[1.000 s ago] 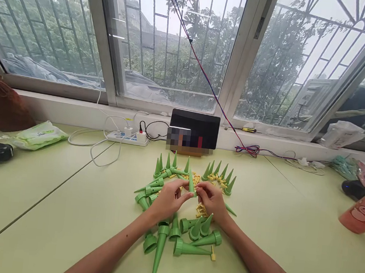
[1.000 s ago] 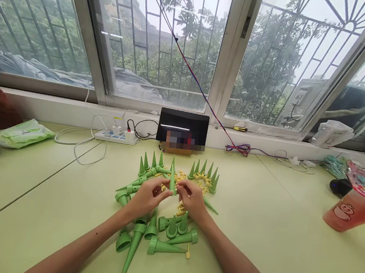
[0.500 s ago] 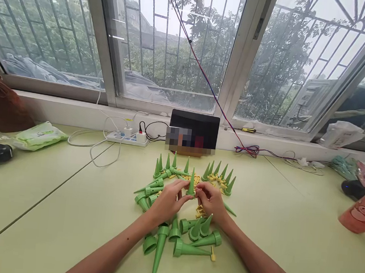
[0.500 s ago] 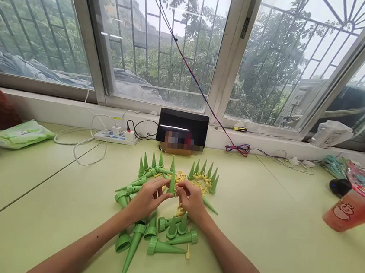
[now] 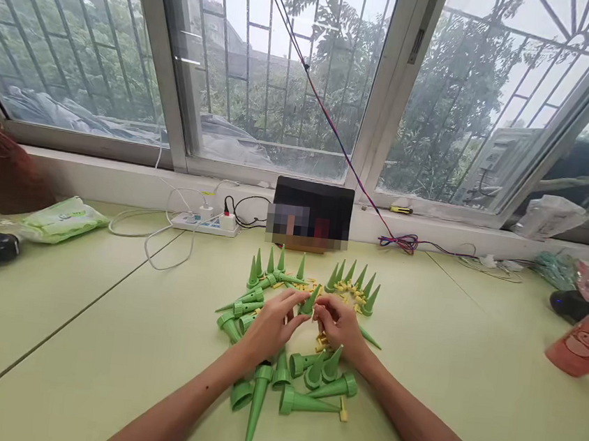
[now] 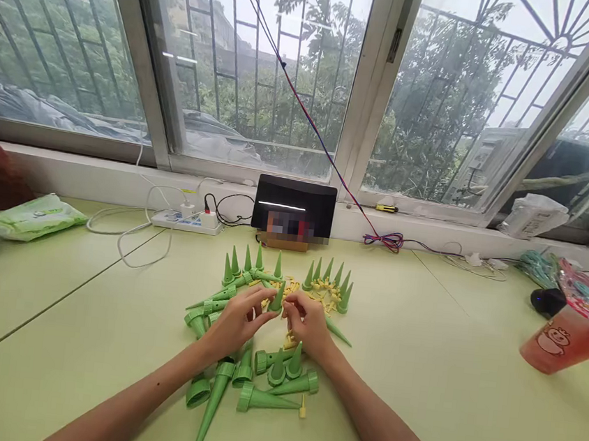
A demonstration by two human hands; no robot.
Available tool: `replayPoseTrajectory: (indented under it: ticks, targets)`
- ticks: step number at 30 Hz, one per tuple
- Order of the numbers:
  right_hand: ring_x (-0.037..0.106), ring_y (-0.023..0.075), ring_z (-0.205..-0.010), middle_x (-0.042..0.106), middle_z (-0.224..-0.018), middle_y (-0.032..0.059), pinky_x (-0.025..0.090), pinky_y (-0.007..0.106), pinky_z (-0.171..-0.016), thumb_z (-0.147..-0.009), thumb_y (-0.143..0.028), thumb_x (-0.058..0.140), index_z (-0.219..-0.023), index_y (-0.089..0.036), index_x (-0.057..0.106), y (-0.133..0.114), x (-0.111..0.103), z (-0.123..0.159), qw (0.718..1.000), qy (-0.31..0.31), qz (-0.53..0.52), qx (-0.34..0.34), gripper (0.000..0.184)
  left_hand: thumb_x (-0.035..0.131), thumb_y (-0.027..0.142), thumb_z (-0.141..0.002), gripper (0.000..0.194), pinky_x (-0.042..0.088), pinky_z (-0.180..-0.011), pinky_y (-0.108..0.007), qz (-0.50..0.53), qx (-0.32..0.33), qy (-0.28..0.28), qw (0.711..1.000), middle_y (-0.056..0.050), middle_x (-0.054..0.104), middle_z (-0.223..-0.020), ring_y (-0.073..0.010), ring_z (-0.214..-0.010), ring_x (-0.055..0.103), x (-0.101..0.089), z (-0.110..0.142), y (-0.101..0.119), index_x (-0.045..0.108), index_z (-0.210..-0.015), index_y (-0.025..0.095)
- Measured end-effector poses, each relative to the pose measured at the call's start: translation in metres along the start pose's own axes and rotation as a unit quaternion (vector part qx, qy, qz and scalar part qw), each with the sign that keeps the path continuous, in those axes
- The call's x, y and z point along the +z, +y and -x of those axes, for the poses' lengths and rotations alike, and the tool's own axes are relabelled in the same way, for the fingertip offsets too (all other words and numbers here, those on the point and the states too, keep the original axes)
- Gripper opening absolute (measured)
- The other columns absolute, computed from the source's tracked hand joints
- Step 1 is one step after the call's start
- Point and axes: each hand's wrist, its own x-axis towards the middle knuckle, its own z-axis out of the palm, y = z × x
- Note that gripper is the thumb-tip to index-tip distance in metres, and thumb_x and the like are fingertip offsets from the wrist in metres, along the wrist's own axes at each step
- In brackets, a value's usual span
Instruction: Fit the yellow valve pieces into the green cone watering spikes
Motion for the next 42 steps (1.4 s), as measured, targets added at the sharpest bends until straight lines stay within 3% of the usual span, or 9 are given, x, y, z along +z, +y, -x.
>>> replayPoseTrajectory:
  ticks: [8, 13, 17, 21, 31, 42]
  targets:
    - [0.051, 0.0112, -0.049, 0.059, -0.066, -0.0006, 0.041, 0.024, -0.049, -0.095, -0.034, 0.052, -0.086, -0.019, 0.059, -0.001, 0.0, -0.001, 0.999, 0.026, 0.023, -0.011, 0.019, 0.051, 0.031, -0.096, 0.021, 0.045, -0.054, -0.024, 0.011, -0.028, 0.048, 0.998, -0.005, 0.063, -0.095, -0.0113, -0.06, 0.054, 0.0, -0.003, 0.003, 0.062, -0.111, 0.021]
    - [0.05, 0.0113, -0.049, 0.058, -0.066, -0.0008, 0.04, 0.024, -0.049, -0.095, -0.033, 0.052, -0.086, -0.019, 0.059, -0.002, 0.0, -0.001, 0.999, 0.035, 0.027, -0.014, 0.019, 0.044, 0.046, -0.098, 0.04, 0.04, -0.052, -0.025, 0.05, -0.114, 0.102, 0.987, -0.001, 0.061, -0.068, -0.0128, -0.054, 0.051, -0.005, -0.008, 0.007, 0.063, -0.077, 0.017]
    - [0.051, 0.0115, -0.051, 0.058, -0.067, -0.0007, 0.043, 0.024, -0.051, -0.095, -0.031, 0.053, -0.087, -0.019, 0.062, -0.003, -0.001, 0.0, 0.999, 0.022, 0.034, -0.032, 0.017, 0.04, 0.053, -0.098, 0.058, 0.041, -0.054, -0.027, 0.068, -0.158, 0.081, 0.982, 0.001, 0.056, -0.051, -0.0125, -0.048, 0.051, -0.006, -0.009, 0.006, 0.062, -0.058, 0.017]
    - [0.052, 0.0113, -0.052, 0.06, -0.069, 0.0, 0.044, 0.024, -0.053, -0.094, -0.031, 0.055, -0.087, -0.019, 0.066, -0.007, -0.001, 0.001, 0.998, 0.007, 0.046, -0.046, 0.018, 0.04, 0.054, -0.097, 0.064, 0.041, -0.059, -0.027, 0.038, -0.158, 0.052, 0.985, 0.001, 0.056, -0.045, -0.0127, -0.047, 0.054, -0.004, -0.008, 0.004, 0.061, -0.049, 0.017]
    - [0.055, 0.0121, -0.055, 0.062, -0.071, 0.0012, 0.045, 0.024, -0.055, -0.094, -0.027, 0.055, -0.087, -0.019, 0.068, -0.014, -0.002, 0.001, 0.995, 0.001, 0.065, -0.076, 0.017, 0.04, 0.055, -0.096, 0.065, 0.036, -0.058, -0.028, -0.022, -0.148, 0.014, 0.989, 0.002, 0.051, -0.042, -0.0114, -0.046, 0.047, -0.005, -0.007, 0.009, 0.055, -0.045, 0.017]
    - [0.055, 0.0117, -0.055, 0.06, -0.07, 0.0002, 0.046, 0.024, -0.055, -0.093, -0.026, 0.056, -0.087, -0.018, 0.068, -0.011, -0.001, 0.001, 0.997, 0.01, 0.053, -0.064, 0.015, 0.041, 0.054, -0.095, 0.061, 0.034, -0.054, -0.028, -0.026, -0.126, -0.001, 0.992, -0.001, 0.056, -0.047, -0.0127, -0.048, 0.047, -0.005, -0.008, 0.009, 0.056, -0.049, 0.017]
